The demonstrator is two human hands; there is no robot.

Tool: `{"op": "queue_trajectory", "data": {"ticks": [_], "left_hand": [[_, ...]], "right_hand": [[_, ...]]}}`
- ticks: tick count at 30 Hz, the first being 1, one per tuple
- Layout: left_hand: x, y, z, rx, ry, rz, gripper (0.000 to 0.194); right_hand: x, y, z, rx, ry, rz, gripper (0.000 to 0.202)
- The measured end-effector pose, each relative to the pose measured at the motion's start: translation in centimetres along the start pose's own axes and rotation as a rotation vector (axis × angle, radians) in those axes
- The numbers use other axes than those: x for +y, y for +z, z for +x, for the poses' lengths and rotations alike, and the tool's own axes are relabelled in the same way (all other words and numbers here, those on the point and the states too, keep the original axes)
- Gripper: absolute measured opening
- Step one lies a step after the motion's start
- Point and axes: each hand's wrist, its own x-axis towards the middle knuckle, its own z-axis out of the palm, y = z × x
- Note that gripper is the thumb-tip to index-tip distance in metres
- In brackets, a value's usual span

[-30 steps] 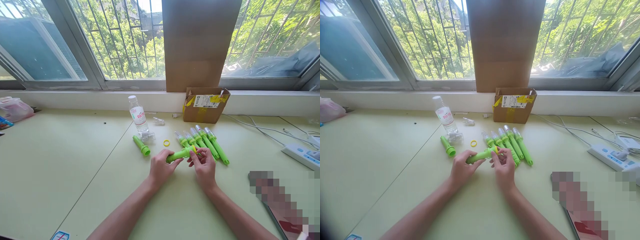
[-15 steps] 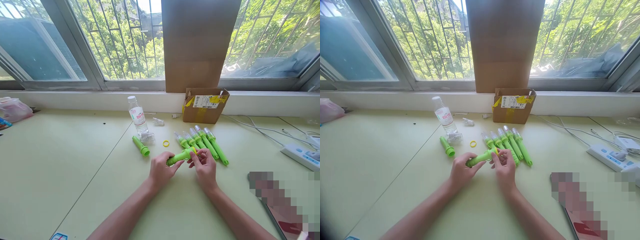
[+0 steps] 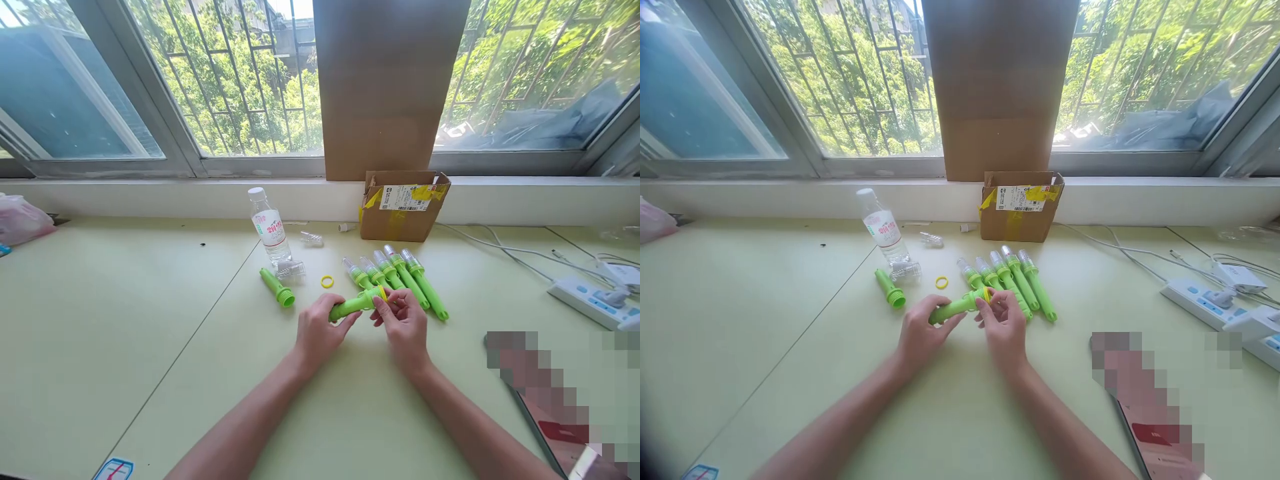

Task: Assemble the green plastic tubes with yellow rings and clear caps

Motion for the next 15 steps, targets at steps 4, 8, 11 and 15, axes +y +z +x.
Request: {"op": "queue_trajectory", "data": {"ticks": [4, 8, 11, 15], "left_hand": [[0.32, 0.06, 0.03, 0.062, 0.045, 0.002, 0.022], [0.31, 0.06, 0.10, 0.070, 0.062, 0.024, 0.022], [0.09, 0.00, 0.20, 0.082, 0.084, 0.042, 0.023], [-0.28, 0.06, 0.23, 0.104, 0.126, 0.041, 0.017]], "right_hand": [[-0.54, -0.09, 0.01, -0.017, -0.057, 0.021, 0.028], [-0.62, -0.13, 0.03, -0.008, -0.065, 0.005, 0.026], [-0.57, -0.24, 0.34, 0.018, -0.051, 0.017, 0.027], [-0.48, -0.44, 0.79, 0.051, -0.017, 0.054, 0.029]]}}
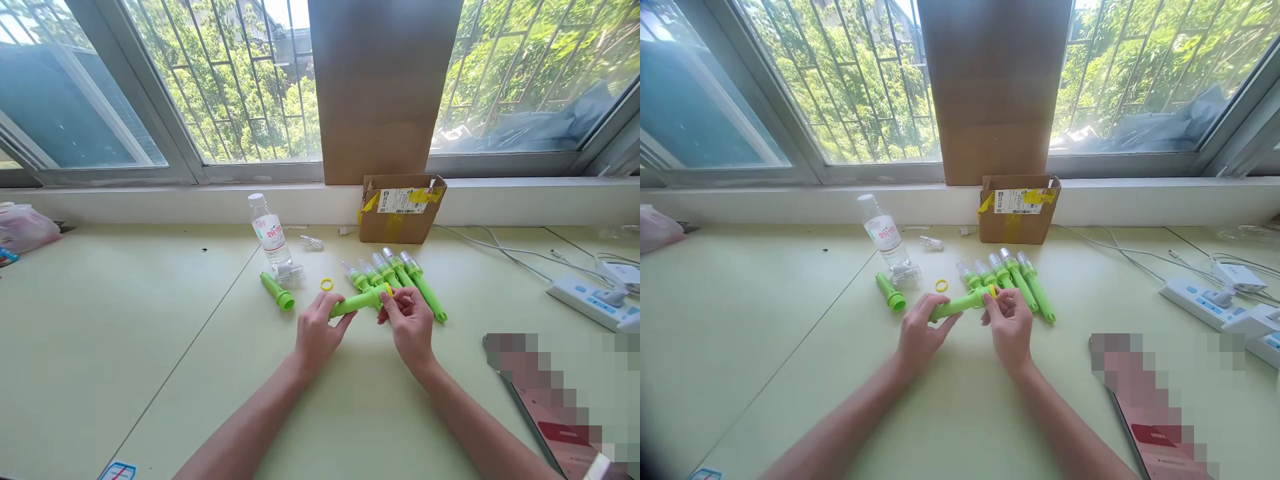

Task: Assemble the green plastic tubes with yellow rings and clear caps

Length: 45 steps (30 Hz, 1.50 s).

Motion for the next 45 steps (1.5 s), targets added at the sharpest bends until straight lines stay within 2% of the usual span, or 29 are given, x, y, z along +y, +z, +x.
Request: {"op": "queue_trajectory", "data": {"ticks": [4, 10, 16, 25, 41, 45], "left_hand": [[-0.3, -0.1, -0.1, 0.001, 0.023, -0.022, 0.016], [-0.5, -0.3, -0.1, -0.059, -0.025, -0.050, 0.014], [-0.4, -0.1, 0.0, -0.099, -0.022, -0.080, 0.015], [-0.1, -0.2, -0.1, -0.086, 0.031, -0.072, 0.015], [0.4, -0.5, -0.2, -0.138, 0.150, 0.039, 0.021], [0.6, -0.8, -0.1, -0.126, 0.133, 0.005, 0.021]], "right_hand": [[0.5, 0.2, -0.5, 0.036, 0.044, -0.016, 0.029], [1.4, 0.8, -1.6, 0.064, 0.099, -0.060, 0.031], [1.2, 0.3, -1.4, 0.066, 0.164, -0.084, 0.032], [0.5, -0.8, -1.7, 0.055, 0.128, -0.085, 0.032], [0.4, -1.2, -1.4, 0.071, 0.131, -0.028, 0.035], [-0.2, -1.0, -1.7, 0.049, 0.109, -0.027, 0.032]]}}
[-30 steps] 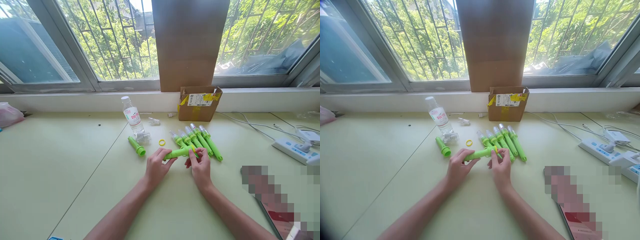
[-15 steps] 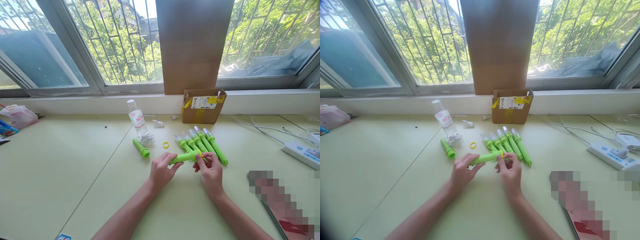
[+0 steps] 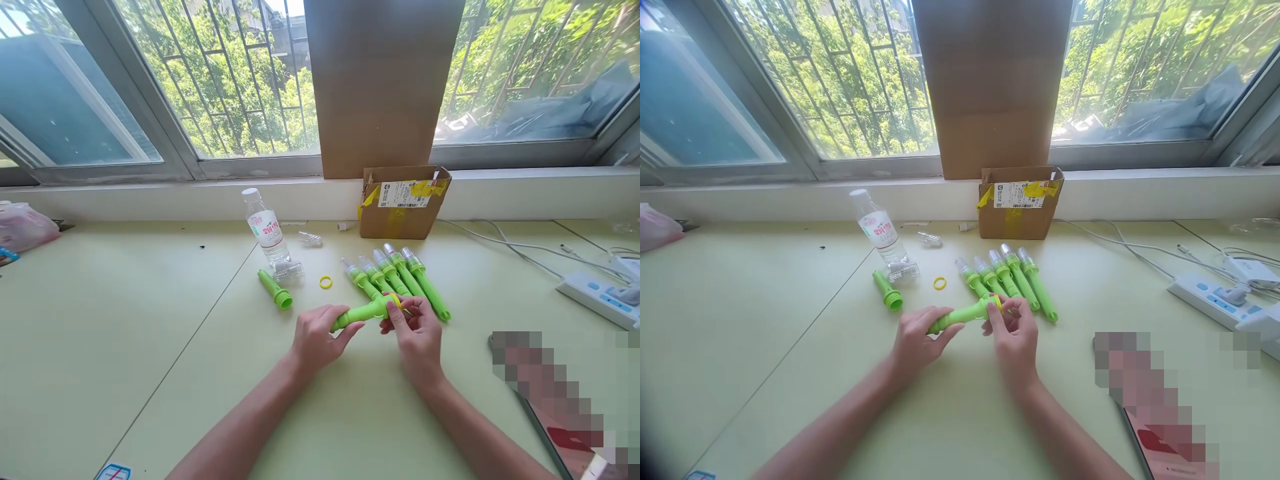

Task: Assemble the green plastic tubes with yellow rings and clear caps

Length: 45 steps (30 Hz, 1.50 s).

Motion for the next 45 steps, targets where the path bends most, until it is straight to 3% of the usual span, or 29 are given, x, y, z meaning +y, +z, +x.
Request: {"op": "queue_trajectory", "data": {"ticks": [12, 16, 19, 25, 32, 45], "left_hand": [[0.3, -0.7, 0.4, -0.137, -0.389, -0.361, 0.026], [0.2, -1.0, 0.9, -0.283, -0.667, -0.597, 0.035], [0.0, -1.2, 1.3, -0.377, -0.783, -0.700, 0.038], [0.2, -0.9, 1.4, -0.346, -0.742, -0.754, 0.031], [0.4, -0.6, 1.4, -0.111, -0.770, -0.733, 0.029], [0.4, -1.0, 1.5, -0.055, -0.800, -0.701, 0.031]], "right_hand": [[-0.1, -0.2, -0.4, -0.092, -0.044, 0.000, 0.027], [0.1, -0.1, -0.5, -0.133, -0.033, 0.007, 0.027], [0.2, 0.0, -0.5, -0.126, -0.022, -0.002, 0.026], [0.6, 0.0, -0.1, -0.057, -0.002, -0.008, 0.028], [0.6, -0.1, 0.4, -0.080, 0.034, -0.011, 0.027], [0.7, -0.3, 0.5, -0.149, 0.012, -0.024, 0.024]]}}
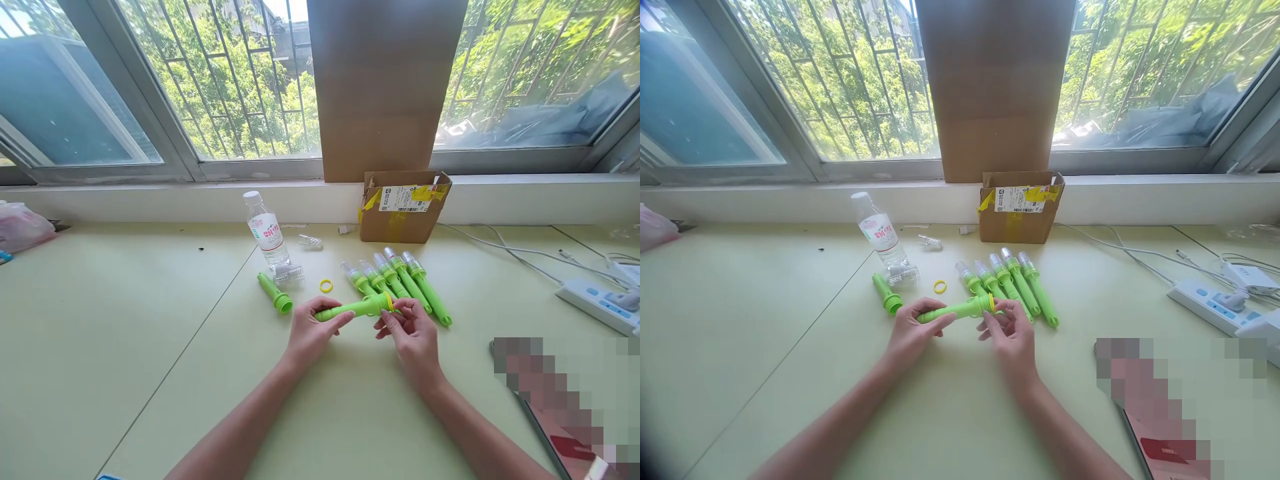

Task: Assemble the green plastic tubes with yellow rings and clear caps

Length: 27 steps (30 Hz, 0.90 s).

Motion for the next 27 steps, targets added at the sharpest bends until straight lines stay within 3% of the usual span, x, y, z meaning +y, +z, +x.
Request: {"op": "queue_trajectory", "data": {"ticks": [6, 15, 22, 27], "left_hand": [[0.14, 0.04, -0.16, -0.018, -0.011, -0.026, 0.031], [-0.01, -0.46, 0.16, -0.163, -0.249, -0.072, 0.034], [-0.44, 0.17, -0.14, -0.204, -0.071, -0.068, 0.035], [-0.63, 0.22, -0.18, -0.034, 0.034, 0.013, 0.034]], "right_hand": [[-0.03, -0.11, 0.02, -0.006, 0.001, -0.023, 0.024], [-0.09, 0.09, -0.13, -0.020, 0.026, -0.032, 0.027], [0.39, -0.14, 0.31, 0.072, 0.024, -0.009, 0.026], [0.33, -0.21, 0.50, 0.050, 0.033, 0.006, 0.024]]}}
